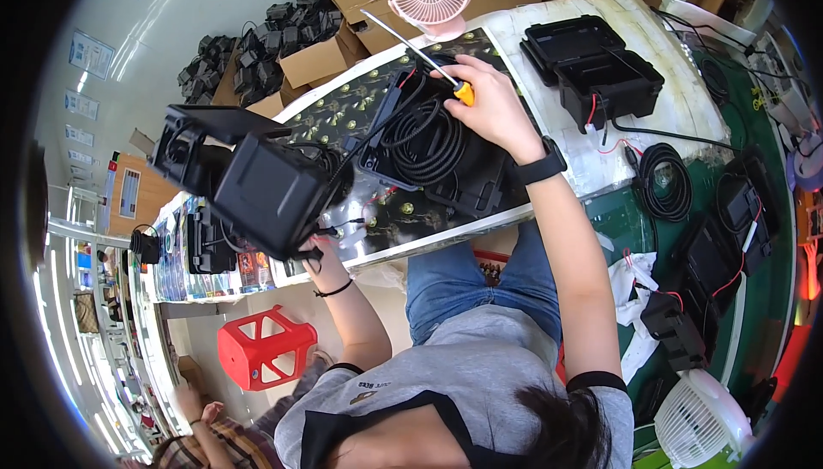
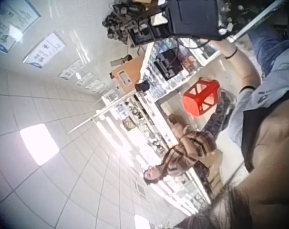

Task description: Assembling electronic components into a plastic housing using a screwdriver.

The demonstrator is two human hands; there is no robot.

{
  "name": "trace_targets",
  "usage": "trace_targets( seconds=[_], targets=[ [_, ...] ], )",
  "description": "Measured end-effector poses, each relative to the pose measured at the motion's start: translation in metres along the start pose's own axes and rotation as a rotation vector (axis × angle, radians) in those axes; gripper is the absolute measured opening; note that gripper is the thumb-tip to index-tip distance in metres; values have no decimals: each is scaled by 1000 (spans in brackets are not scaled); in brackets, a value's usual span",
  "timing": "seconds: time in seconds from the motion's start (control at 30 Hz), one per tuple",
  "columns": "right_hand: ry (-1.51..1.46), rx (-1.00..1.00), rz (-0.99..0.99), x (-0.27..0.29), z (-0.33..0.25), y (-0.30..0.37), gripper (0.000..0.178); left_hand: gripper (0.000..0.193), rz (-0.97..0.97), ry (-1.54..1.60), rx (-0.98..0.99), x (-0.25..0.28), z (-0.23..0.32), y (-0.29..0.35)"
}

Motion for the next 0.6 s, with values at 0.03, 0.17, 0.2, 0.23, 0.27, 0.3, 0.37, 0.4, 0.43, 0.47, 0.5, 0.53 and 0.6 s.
trace_targets(
  seconds=[0.03, 0.17, 0.2, 0.23, 0.27, 0.3, 0.37, 0.4, 0.43, 0.47, 0.5, 0.53, 0.6],
  targets=[
    [-3, 2, -6, -1, 4, -5, 46, 37, 2, -21, -10, 4, 0, 4],
    [-128, -59, -57, -10, 13, -18, 37, 37, 26, -100, -66, 17, 13, 16],
    [-88, -55, -8, -9, 14, -20, 36, 37, 30, -119, -76, 13, 19, -10],
    [-47, -52, 42, -7, 14, -21, 34, 37, 32, -139, -86, 17, 26, -12],
    [9, -135, 44, -4, 4, -23, 30, 37, 38, -157, -99, 15, 23, -20],
    [12, -132, 41, 0, -3, -24, 30, 37, 37, -172, -106, 14, 18, -19],
    [-423, -85, 280, 21, -16, -21, 26, 36, 36, -206, -120, 15, 15, -12],
    [-551, -70, 300, 28, -35, -20, 25, 36, 43, -227, -131, 19, 13, 2],
    [-556, -68, 288, 32, -57, -16, 25, 36, 50, -248, -143, 21, 20, -6],
    [-636, -97, 217, 32, -78, -10, 23, 36, 55, -270, -152, 26, 29, -13],
    [-707, -132, 161, 32, -92, -3, 22, 36, 47, -292, -146, 48, 51, 15],
    [-790, -162, 82, 20, -110, 5, 21, 36, 62, -317, -169, 54, 71, -2],
    [-887, -201, -28, 4, -128, 23, 20, 36, 64, -359, -181, 71, 102, -11]
  ],
)
Point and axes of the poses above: each hand's wrist, its own y-axis away from the middle knuckle, its own x-axis out of the back of the hand, z = x × y, the point moved 5 cm from there along -y, towards the middle knuckle, and after that the axes turned 3 degrees about z, right-handed, at the moved point
